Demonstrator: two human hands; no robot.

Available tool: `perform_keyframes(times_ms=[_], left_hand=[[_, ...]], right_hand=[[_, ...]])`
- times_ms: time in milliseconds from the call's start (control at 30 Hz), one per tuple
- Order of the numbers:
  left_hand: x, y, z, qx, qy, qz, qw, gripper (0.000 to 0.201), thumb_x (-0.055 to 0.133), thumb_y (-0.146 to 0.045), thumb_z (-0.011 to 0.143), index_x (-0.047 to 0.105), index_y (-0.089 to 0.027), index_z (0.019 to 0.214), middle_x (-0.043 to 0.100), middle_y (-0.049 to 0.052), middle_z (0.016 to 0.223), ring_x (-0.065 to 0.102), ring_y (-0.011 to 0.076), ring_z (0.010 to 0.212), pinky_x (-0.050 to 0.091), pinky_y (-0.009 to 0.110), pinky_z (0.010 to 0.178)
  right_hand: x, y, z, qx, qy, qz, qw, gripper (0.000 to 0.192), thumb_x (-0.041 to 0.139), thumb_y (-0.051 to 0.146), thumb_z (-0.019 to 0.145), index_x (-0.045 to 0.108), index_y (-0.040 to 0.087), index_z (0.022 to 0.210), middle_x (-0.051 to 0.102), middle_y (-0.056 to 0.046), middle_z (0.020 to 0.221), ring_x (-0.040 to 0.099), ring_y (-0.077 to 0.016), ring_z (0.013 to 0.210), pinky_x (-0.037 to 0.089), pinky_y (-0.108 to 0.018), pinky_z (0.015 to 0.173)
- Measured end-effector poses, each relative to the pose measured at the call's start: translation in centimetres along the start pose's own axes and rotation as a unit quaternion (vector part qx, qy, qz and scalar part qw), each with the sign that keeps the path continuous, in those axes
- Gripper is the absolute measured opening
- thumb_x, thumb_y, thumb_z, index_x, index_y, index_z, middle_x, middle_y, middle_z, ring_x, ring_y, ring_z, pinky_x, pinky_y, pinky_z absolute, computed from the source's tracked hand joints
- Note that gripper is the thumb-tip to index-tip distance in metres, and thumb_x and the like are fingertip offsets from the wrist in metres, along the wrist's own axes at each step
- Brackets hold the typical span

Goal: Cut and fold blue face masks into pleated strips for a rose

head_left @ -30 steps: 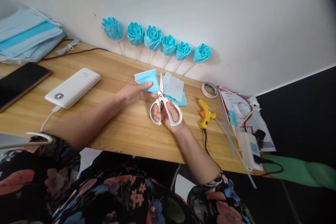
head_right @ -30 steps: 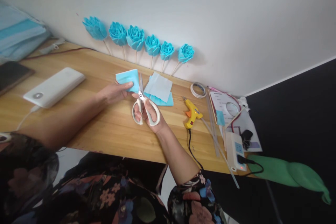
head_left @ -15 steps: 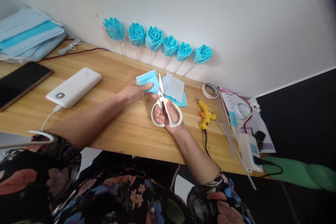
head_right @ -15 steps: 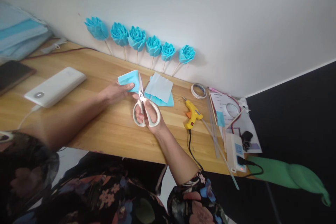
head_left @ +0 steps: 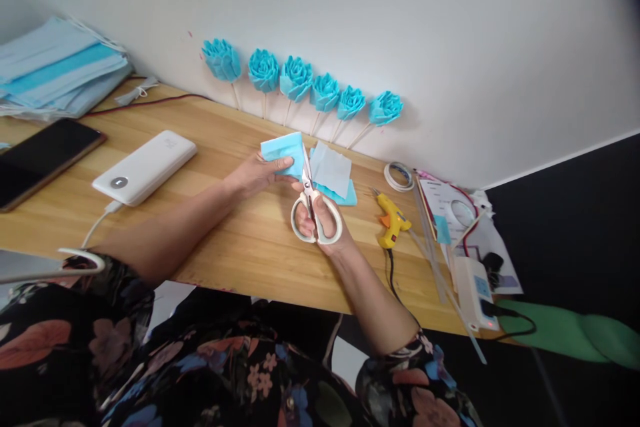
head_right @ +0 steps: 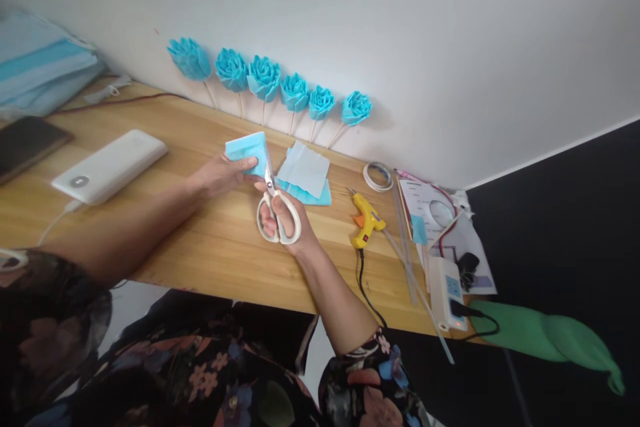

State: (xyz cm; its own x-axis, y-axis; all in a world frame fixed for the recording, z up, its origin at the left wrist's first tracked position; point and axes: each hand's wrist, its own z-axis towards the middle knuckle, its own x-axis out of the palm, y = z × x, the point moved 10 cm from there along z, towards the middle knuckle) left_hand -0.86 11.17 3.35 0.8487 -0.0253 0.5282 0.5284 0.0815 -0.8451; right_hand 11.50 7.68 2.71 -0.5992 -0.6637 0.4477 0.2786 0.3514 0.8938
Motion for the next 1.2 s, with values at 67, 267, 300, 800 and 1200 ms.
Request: perform_keyframes(times_ms=[67, 267, 300, 800, 1200], left_hand=[[0.1, -0.1, 0.0, -0.018, 0.007, 0.008, 1.0, 0.037, 0.081, -0.041, 0.078, 0.072, -0.012, 0.098, 0.077, 0.011, 0.09, 0.074, 0.0208, 0.077, 0.063, 0.031, 0.071], [-1.2, -0.3, 0.1, -0.044, -0.039, 0.013, 0.998, 0.036, 0.069, -0.042, 0.09, 0.07, -0.008, 0.102, 0.076, 0.015, 0.089, 0.072, 0.018, 0.066, 0.059, 0.024, 0.057], [-1.4, -0.3, 0.1, -0.041, -0.051, 0.01, 0.998, 0.033, 0.07, -0.039, 0.09, 0.07, -0.007, 0.099, 0.076, 0.013, 0.086, 0.071, 0.0167, 0.063, 0.059, 0.024, 0.057], [-1.5, -0.3, 0.2, 0.0, -0.081, -0.045, 0.996, 0.023, 0.075, -0.034, 0.087, 0.068, -0.012, 0.086, 0.072, 0.003, 0.074, 0.069, 0.013, 0.064, 0.063, 0.026, 0.07], [-1.2, 0.2, 0.0, -0.002, -0.081, -0.035, 0.996, 0.021, 0.074, -0.033, 0.087, 0.067, -0.013, 0.09, 0.074, 0.005, 0.079, 0.074, 0.0183, 0.074, 0.063, 0.029, 0.073]], right_hand=[[0.0, 0.1, 0.0, 0.001, 0.009, -0.022, 1.0, 0.056, 0.07, 0.058, 0.084, 0.064, 0.017, 0.122, 0.052, 0.005, 0.067, 0.035, -0.0041, 0.046, 0.027, -0.02, 0.038], [-0.2, -0.2, -0.1, 0.021, 0.015, -0.035, 0.999, 0.054, 0.069, 0.057, 0.085, 0.062, 0.019, 0.123, 0.053, 0.004, 0.071, 0.037, -0.0049, 0.048, 0.028, -0.021, 0.04], [-0.1, -0.2, -0.1, 0.019, 0.022, -0.033, 0.999, 0.053, 0.067, 0.058, 0.087, 0.062, 0.02, 0.124, 0.054, 0.004, 0.072, 0.038, -0.0055, 0.049, 0.029, -0.021, 0.042], [0.6, -0.2, 0.1, 0.008, 0.054, 0.006, 0.998, 0.053, 0.058, 0.062, 0.091, 0.058, 0.022, 0.127, 0.052, 0.003, 0.073, 0.043, -0.0095, 0.056, 0.036, -0.024, 0.049], [0.5, 0.0, 0.2, 0.014, 0.03, 0.03, 0.999, 0.058, 0.062, 0.067, 0.085, 0.061, 0.021, 0.122, 0.053, 0.004, 0.069, 0.04, -0.0088, 0.052, 0.035, -0.024, 0.046]])
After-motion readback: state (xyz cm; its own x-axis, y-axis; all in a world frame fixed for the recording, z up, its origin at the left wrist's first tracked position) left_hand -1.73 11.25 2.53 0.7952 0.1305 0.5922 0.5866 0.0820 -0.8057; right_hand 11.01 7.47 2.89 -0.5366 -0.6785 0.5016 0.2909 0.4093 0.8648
